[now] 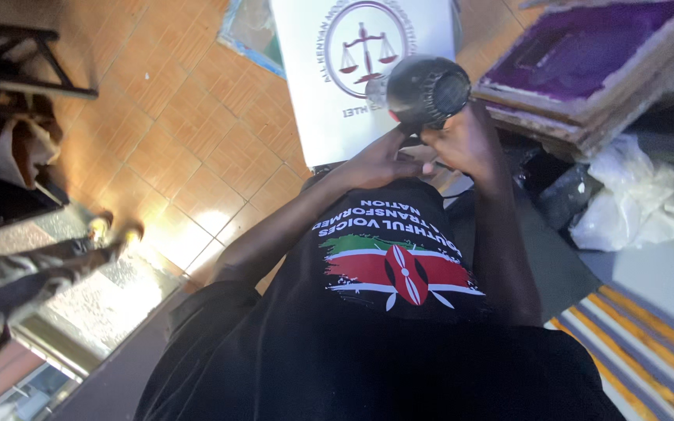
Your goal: The person uses a heat gun to apply heat to a printed logo on a white board, moving the tool across the surface to seal or cure the print. The person holds the board steady with one hand while operating the heat gun with the other.
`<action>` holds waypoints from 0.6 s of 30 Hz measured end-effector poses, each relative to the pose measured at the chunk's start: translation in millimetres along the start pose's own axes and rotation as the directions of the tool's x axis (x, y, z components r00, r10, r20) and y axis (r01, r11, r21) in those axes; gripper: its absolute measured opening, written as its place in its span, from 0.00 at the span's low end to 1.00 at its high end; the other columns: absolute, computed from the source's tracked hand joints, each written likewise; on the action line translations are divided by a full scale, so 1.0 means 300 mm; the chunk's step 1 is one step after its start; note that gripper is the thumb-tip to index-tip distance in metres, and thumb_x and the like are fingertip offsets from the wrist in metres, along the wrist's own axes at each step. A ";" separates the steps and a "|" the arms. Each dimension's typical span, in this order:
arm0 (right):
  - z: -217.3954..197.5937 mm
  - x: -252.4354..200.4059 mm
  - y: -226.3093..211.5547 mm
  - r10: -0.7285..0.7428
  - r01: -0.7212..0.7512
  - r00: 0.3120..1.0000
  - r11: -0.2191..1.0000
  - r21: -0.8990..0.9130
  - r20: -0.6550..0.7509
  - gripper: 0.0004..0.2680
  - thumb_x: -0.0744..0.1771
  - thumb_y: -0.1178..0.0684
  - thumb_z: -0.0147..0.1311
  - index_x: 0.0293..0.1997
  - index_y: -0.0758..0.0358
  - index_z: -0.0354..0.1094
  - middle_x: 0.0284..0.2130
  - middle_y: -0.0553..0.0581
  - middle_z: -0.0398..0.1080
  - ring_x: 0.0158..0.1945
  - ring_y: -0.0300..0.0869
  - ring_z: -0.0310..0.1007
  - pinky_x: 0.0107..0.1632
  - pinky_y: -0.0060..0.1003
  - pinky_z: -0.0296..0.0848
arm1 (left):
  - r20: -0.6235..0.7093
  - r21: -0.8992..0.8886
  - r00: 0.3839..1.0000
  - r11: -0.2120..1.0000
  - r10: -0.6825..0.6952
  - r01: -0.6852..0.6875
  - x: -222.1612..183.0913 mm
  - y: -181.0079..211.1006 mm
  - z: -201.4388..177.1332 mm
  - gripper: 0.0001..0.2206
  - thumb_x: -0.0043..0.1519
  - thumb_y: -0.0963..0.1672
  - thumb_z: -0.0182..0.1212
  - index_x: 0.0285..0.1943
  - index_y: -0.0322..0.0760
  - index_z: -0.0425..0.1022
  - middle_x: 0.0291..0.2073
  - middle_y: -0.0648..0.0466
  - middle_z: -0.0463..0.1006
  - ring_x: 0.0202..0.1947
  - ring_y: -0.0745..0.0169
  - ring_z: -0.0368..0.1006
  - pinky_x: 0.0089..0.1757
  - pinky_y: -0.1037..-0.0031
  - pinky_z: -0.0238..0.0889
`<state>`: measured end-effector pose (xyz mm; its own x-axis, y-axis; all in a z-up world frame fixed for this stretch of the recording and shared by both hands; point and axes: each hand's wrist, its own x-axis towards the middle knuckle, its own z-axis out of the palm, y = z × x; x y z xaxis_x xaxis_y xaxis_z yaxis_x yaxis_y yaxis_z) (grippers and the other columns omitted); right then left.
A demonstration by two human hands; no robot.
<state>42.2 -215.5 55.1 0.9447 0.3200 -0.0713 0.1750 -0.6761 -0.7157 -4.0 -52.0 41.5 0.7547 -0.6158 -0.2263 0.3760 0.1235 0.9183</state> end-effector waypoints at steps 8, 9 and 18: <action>0.152 0.101 -0.063 -0.009 0.005 0.995 0.999 0.043 0.102 0.21 0.63 0.49 0.62 0.12 0.77 0.60 0.06 0.70 0.56 0.16 0.61 0.64 0.19 0.37 0.50 | -0.215 0.006 0.974 0.997 0.077 -0.078 -0.071 -0.088 -0.131 0.44 0.56 0.47 0.71 0.71 0.23 0.40 0.65 0.31 0.51 0.65 0.26 0.52 0.56 0.41 0.56; 0.145 0.124 -0.104 0.029 -0.040 0.991 0.996 0.077 0.130 0.17 0.63 0.52 0.61 0.18 0.79 0.63 0.07 0.70 0.59 0.19 0.61 0.67 0.20 0.33 0.51 | -0.252 0.004 0.962 0.994 0.102 -0.105 -0.079 -0.061 -0.142 0.44 0.56 0.46 0.71 0.71 0.24 0.40 0.65 0.30 0.51 0.64 0.24 0.52 0.56 0.39 0.57; 0.155 0.265 -0.151 0.093 -0.093 0.995 0.996 -0.014 0.036 0.06 0.61 0.54 0.56 0.34 0.64 0.73 0.31 0.57 0.76 0.29 0.43 0.72 0.28 0.40 0.66 | -0.277 0.026 0.926 0.965 0.258 -0.261 0.037 -0.071 -0.267 0.35 0.57 0.49 0.64 0.69 0.40 0.48 0.61 0.47 0.64 0.62 0.50 0.63 0.51 0.62 0.71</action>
